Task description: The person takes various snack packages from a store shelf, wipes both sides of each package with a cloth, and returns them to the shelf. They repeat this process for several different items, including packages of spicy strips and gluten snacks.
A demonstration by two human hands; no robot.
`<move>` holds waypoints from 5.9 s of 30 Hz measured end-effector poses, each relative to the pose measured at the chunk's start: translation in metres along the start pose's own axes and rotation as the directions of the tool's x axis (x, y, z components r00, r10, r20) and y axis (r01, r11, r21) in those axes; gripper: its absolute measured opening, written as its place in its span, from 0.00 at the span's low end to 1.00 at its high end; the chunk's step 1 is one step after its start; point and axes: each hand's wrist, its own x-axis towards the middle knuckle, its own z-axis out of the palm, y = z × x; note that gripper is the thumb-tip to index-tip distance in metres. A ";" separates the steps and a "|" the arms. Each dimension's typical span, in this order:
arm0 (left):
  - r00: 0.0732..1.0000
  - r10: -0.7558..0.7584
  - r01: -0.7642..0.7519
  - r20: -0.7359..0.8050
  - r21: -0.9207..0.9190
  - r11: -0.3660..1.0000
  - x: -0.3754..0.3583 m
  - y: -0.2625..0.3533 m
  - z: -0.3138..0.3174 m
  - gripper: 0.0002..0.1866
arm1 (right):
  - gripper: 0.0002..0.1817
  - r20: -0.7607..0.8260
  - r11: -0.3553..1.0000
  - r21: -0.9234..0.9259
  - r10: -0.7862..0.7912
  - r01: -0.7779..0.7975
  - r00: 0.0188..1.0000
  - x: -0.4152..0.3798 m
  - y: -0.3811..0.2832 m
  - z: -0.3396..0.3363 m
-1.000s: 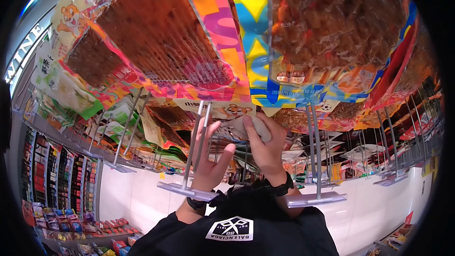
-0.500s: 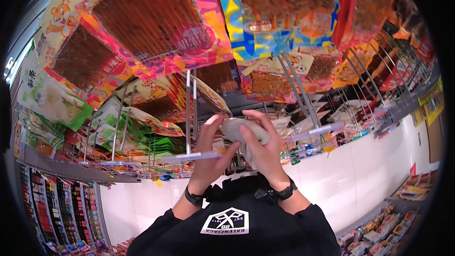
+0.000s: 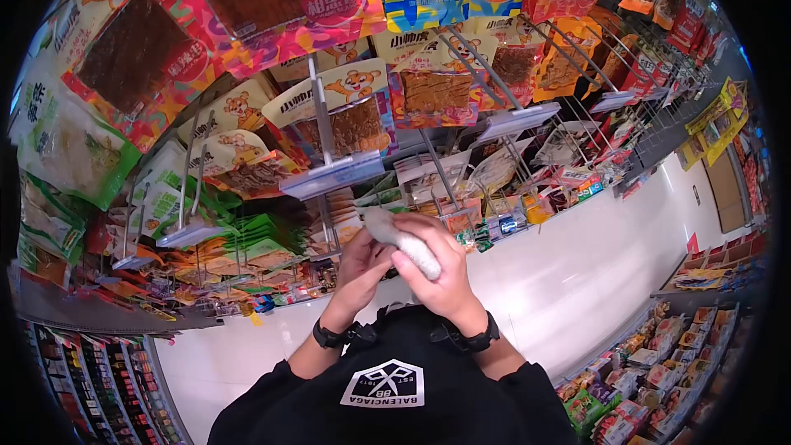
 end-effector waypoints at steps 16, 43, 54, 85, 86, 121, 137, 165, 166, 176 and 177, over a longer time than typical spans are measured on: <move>0.988 -0.150 0.152 0.032 -0.299 0.942 -0.078 -0.001 0.009 0.22 | 0.16 -0.096 0.830 0.402 0.457 -0.386 0.884 -0.093 -0.016 0.006; 0.977 -0.133 0.075 0.164 0.318 0.945 -0.114 -0.036 0.120 0.15 | 0.10 -0.133 0.960 -0.163 0.207 -0.227 0.969 -0.161 -0.031 -0.123; 0.967 -0.168 0.124 0.193 0.220 0.967 -0.128 -0.080 0.235 0.27 | 0.10 -0.293 0.962 0.009 0.264 -0.274 0.919 -0.203 -0.006 -0.227; 1.000 -0.010 0.013 -0.012 0.296 0.955 -0.095 -0.075 0.254 0.33 | 0.21 0.064 0.935 -0.292 0.229 -0.202 0.971 -0.180 0.023 -0.277; 1.000 0.028 -0.030 0.009 0.331 0.943 -0.091 -0.077 0.249 0.31 | 0.18 0.060 0.954 -0.267 0.160 -0.138 0.985 -0.173 0.024 -0.276; 0.928 0.311 -0.194 -0.204 0.449 0.872 0.102 -0.016 0.069 0.30 | 0.13 -0.117 0.928 0.287 0.281 -0.239 0.952 0.028 0.095 -0.143; 0.916 0.220 -0.009 -0.336 0.530 0.848 0.179 -0.028 0.047 0.47 | 0.27 0.066 0.892 0.375 0.247 -0.253 0.967 0.141 0.114 -0.153; 0.979 -0.025 -0.004 -0.201 -0.140 0.990 0.077 -0.002 0.110 0.18 | 0.13 0.037 0.910 0.360 0.207 -0.207 0.978 0.057 0.044 -0.179; 0.978 -0.032 0.021 -0.204 -0.052 0.998 0.069 0.007 0.113 0.17 | 0.13 0.032 0.909 0.365 0.206 -0.203 0.978 0.049 0.037 -0.178; 0.997 -0.073 0.070 -0.037 -0.085 0.994 0.029 0.002 0.118 0.17 | 0.17 -0.370 0.846 0.525 0.323 -0.090 0.871 -0.030 0.015 -0.196; 0.997 -0.078 0.078 0.009 -0.007 0.997 0.026 0.002 0.120 0.17 | 0.17 -0.462 0.872 0.487 0.305 -0.049 0.833 -0.034 0.009 -0.200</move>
